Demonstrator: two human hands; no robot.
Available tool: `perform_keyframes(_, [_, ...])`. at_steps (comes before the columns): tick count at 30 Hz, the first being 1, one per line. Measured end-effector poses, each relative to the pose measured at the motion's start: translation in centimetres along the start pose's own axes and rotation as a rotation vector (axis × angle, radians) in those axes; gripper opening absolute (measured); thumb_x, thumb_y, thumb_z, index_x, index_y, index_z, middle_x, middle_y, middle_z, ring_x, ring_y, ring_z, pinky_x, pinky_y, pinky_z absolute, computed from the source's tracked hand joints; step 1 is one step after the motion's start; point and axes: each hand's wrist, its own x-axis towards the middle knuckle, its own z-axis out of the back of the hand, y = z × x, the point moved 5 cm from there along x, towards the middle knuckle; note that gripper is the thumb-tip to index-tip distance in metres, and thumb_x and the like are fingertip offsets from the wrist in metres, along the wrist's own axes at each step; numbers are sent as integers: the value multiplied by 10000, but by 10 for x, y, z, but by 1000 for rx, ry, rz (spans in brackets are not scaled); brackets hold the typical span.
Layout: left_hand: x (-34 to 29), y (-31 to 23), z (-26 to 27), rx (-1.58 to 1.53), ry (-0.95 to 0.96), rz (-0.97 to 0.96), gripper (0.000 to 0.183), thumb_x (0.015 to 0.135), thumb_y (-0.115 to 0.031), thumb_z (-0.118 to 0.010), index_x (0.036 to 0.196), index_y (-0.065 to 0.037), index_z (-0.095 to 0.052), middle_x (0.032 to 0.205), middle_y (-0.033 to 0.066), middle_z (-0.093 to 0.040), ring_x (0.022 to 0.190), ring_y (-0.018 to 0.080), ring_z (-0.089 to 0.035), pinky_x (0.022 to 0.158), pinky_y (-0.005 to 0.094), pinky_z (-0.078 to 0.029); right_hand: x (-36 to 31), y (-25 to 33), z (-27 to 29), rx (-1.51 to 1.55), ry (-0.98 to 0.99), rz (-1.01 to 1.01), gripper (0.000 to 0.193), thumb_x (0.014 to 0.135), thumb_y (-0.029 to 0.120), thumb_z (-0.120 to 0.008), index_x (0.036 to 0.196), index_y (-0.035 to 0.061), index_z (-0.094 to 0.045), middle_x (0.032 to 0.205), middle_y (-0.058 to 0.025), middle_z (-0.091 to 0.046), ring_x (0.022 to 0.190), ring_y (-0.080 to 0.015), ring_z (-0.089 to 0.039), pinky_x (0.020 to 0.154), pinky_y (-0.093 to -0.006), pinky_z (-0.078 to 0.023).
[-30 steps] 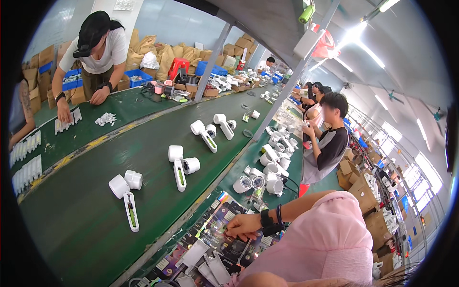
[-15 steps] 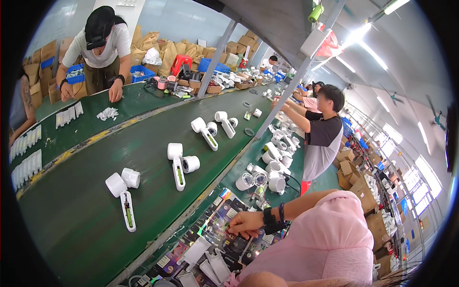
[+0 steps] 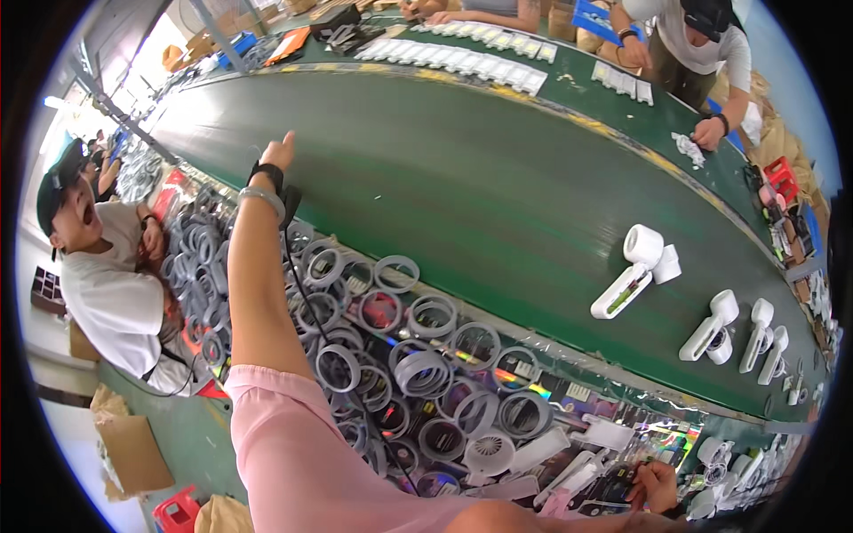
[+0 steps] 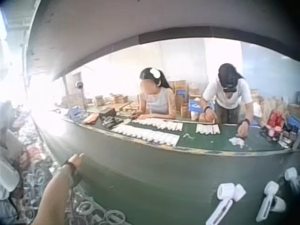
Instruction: Assemble small electronic fans at a factory workstation.
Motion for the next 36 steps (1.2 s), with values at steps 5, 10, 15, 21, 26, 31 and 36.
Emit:
perform_keyframes(5, [-7, 40, 82, -41, -136, -43, 497, 974, -379, -267, 1085, 5, -563, 919, 334, -589, 952, 445, -582, 832, 533, -442, 11, 3, -5, 70, 61, 27, 319, 951, 229, -472, 761, -26, -499, 547, -205, -588, 313, -249, -529, 258, -309, -409])
perform_keyframes(10, [-39, 13, 127, -491, -86, 190, 327, 938, -316, -412, 1026, -60, -595, 913, 183, -639, 877, 325, -635, 688, 495, -460, 3, 11, -11, 72, 38, 14, 293, 946, 204, -466, 767, -26, -500, 551, -200, -591, 327, -244, -543, 260, -307, -415])
perform_keyframes(15, [-79, -13, 147, -850, 210, 270, 402, 883, -428, -537, 1129, -114, -585, 1099, 35, -614, 995, 202, -593, 837, 403, -414, 2, 8, -17, 72, 102, 29, 294, 946, 219, -467, 780, -21, -503, 557, -193, -595, 327, -247, -542, 261, -305, -413])
perform_keyframes(21, [-147, -102, 203, -1027, 296, -44, 343, 900, -339, -575, 1134, -88, -582, 1079, 33, -619, 978, 160, -598, 823, 336, -462, -5, 5, -14, 39, 88, 106, 300, 946, 248, -474, 796, -9, -509, 560, -182, -600, 330, -224, -541, 260, -291, -405])
perform_keyframes(26, [-245, -143, 239, -1172, 402, -377, 324, 945, -314, -514, 1165, -83, -574, 1080, 13, -616, 940, 126, -604, 782, 265, -478, -10, 10, -19, 3, 114, 162, 315, 956, 277, -484, 837, -11, -531, 605, -144, -625, 374, -183, -571, 294, -257, -410])
perform_keyframes(31, [-411, -204, 232, -1232, 680, -560, 270, 943, -231, -507, 1101, -22, -571, 1004, 55, -629, 857, 152, -635, 755, 287, -512, -9, 6, -15, -11, 157, 186, 324, 956, 306, -486, 887, -3, -553, 636, -124, -631, 399, -172, -584, 316, -260, -426])
perform_keyframes(36, [-542, -229, 182, -1090, 1125, -639, 238, 956, -211, -515, 1024, 1, -602, 957, 76, -648, 835, 154, -644, 758, 292, -523, -9, -3, -10, 0, 166, 264, 269, 942, 257, -493, 885, 4, -564, 669, -114, -647, 435, -161, -606, 334, -256, -445])
